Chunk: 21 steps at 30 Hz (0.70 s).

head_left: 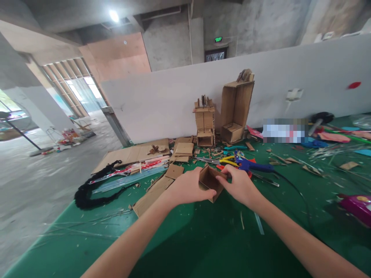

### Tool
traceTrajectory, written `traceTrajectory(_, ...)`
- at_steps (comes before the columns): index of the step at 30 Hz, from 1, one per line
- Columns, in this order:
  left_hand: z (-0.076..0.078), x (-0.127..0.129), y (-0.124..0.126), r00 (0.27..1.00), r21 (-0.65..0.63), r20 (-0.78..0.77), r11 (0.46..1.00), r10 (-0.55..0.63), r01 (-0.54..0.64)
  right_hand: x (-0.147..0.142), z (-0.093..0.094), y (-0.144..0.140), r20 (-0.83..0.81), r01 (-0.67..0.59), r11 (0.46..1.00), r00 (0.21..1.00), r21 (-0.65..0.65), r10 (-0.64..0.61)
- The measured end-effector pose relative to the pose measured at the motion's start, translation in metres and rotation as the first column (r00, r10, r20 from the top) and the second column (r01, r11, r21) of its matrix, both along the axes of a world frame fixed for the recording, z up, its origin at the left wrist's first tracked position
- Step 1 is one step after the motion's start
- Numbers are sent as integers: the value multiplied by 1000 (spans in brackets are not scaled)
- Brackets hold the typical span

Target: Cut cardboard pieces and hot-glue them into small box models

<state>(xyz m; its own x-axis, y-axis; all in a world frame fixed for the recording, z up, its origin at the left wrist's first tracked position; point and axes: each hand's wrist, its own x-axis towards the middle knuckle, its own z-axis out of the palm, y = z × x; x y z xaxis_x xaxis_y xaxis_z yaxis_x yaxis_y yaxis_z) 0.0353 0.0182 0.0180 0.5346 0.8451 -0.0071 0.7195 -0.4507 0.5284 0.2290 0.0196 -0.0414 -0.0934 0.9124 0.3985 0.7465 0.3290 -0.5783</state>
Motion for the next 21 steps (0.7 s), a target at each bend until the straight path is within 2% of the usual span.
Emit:
traceTrajectory(10,-7,-2,6,994,-116,113,993,7,6,2,-3,5,-36,-23,1000,999,-5,23)
traceTrajectory(21,-8,1,5,990,-87,138,996,-10,23,5,2,4,-75,-112,994,991,1,112)
